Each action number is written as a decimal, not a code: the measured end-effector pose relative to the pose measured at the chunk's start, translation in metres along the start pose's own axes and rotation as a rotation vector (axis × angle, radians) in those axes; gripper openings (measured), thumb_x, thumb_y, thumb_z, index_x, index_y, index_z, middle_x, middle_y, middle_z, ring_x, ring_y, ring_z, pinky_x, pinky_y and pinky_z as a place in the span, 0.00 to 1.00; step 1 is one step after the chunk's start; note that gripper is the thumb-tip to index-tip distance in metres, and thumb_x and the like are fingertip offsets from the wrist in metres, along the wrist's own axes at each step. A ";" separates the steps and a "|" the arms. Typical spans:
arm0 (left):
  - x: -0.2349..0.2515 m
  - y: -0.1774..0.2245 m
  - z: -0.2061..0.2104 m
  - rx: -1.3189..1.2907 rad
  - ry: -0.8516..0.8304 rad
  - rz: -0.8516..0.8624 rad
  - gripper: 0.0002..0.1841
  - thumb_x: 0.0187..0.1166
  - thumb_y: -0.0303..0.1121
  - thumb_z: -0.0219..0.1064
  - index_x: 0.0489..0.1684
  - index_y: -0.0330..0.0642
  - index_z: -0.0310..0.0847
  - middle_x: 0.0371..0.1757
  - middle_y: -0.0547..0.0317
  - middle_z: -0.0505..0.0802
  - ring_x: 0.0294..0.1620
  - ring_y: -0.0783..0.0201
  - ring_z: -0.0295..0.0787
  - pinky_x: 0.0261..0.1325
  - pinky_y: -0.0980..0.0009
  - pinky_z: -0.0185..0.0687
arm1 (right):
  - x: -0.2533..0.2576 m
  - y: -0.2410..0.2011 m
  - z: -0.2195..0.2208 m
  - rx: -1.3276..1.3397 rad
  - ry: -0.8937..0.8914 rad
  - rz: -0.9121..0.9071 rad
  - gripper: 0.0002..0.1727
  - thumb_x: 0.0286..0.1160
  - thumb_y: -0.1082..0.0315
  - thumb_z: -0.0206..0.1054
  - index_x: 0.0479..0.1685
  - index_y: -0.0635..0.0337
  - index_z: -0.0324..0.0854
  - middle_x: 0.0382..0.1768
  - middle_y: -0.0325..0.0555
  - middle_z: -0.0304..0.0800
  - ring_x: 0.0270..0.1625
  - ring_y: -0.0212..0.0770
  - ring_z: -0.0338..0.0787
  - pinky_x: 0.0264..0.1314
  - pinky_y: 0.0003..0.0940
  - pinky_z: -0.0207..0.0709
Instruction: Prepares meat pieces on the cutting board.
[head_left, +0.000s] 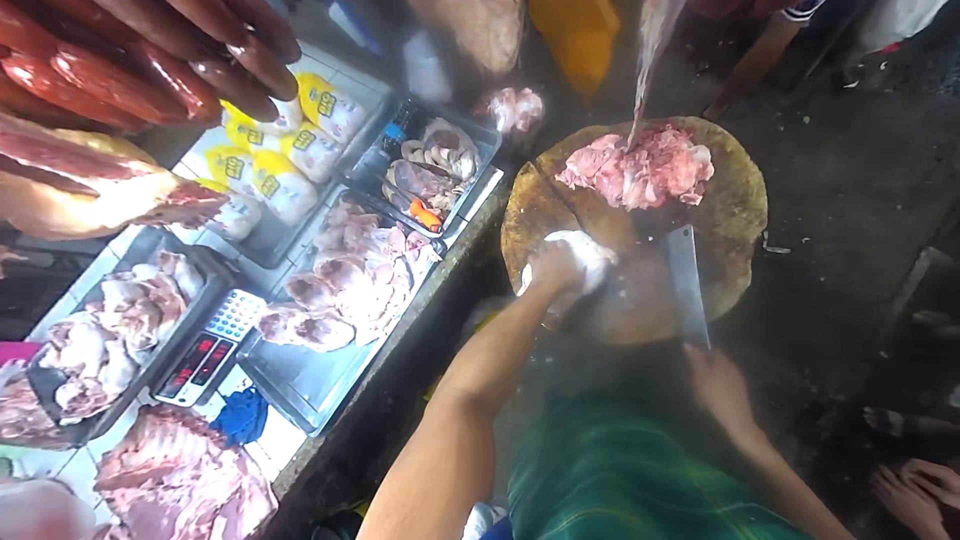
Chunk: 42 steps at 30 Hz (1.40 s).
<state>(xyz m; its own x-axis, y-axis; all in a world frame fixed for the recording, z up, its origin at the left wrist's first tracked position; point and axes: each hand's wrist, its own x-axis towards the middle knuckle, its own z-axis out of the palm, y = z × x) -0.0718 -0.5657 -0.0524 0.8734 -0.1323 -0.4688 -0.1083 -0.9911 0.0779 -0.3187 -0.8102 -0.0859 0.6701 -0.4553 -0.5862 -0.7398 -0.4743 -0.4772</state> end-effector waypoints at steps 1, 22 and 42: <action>0.000 -0.002 -0.002 0.010 0.008 0.014 0.43 0.60 0.54 0.79 0.75 0.39 0.73 0.74 0.37 0.82 0.77 0.34 0.76 0.68 0.30 0.74 | 0.000 0.000 -0.001 -0.002 0.001 0.001 0.38 0.84 0.31 0.52 0.65 0.61 0.76 0.28 0.52 0.85 0.23 0.49 0.88 0.29 0.51 0.85; -0.137 -0.316 0.076 -1.409 0.852 -0.141 0.16 0.74 0.26 0.64 0.59 0.33 0.81 0.50 0.50 0.93 0.50 0.62 0.92 0.57 0.58 0.89 | -0.023 -0.017 0.023 -0.053 0.155 -0.067 0.40 0.86 0.34 0.53 0.69 0.67 0.75 0.35 0.61 0.86 0.27 0.55 0.87 0.33 0.59 0.84; -0.023 -0.069 0.002 -0.187 0.326 0.320 0.36 0.64 0.41 0.79 0.77 0.42 0.74 0.70 0.37 0.85 0.71 0.37 0.82 0.71 0.36 0.79 | -0.002 0.000 0.003 0.066 0.012 -0.055 0.39 0.85 0.32 0.53 0.70 0.62 0.76 0.32 0.55 0.86 0.25 0.51 0.87 0.30 0.53 0.85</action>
<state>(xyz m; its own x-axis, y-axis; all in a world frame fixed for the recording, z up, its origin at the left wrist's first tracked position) -0.0858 -0.4944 -0.0488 0.9166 -0.3878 -0.0977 -0.3345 -0.8774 0.3440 -0.3204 -0.8070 -0.0868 0.7102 -0.4390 -0.5504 -0.7040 -0.4487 -0.5505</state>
